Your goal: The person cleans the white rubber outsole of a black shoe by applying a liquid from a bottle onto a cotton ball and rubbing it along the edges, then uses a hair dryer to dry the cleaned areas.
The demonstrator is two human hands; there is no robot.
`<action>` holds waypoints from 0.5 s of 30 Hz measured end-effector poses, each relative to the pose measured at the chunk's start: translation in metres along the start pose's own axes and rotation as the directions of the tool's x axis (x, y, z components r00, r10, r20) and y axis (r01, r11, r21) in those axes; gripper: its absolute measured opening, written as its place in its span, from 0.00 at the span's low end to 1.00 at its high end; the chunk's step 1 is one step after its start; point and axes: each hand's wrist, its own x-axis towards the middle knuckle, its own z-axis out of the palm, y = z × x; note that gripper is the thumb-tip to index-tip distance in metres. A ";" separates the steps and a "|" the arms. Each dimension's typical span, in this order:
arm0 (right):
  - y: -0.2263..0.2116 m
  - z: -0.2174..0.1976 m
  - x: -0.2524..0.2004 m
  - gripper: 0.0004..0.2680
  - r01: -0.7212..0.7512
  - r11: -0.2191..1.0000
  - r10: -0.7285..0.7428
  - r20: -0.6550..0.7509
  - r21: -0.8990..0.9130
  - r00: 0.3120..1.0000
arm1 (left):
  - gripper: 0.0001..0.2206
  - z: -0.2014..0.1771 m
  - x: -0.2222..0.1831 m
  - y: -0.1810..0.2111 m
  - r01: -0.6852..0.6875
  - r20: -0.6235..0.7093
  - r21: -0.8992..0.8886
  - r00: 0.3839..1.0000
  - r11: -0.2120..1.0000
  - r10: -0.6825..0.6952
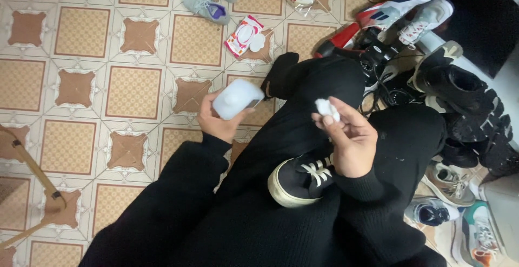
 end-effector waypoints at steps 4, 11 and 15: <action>-0.004 0.009 -0.009 0.18 0.008 1.000 -0.008 0.004 -0.016 1.000 | 0.27 0.010 0.017 0.107 -0.476 -0.003 -0.137 0.877 0.869 0.480; -0.009 0.011 -0.021 0.17 0.089 0.992 -0.082 0.080 -0.089 0.993 | 0.08 0.042 0.011 0.133 -0.865 -0.053 0.050 0.498 0.500 0.866; 0.007 0.005 -0.018 0.18 0.079 0.993 -0.068 0.114 -0.092 0.991 | 0.06 0.038 0.008 0.142 -0.925 0.000 0.123 0.361 0.359 0.932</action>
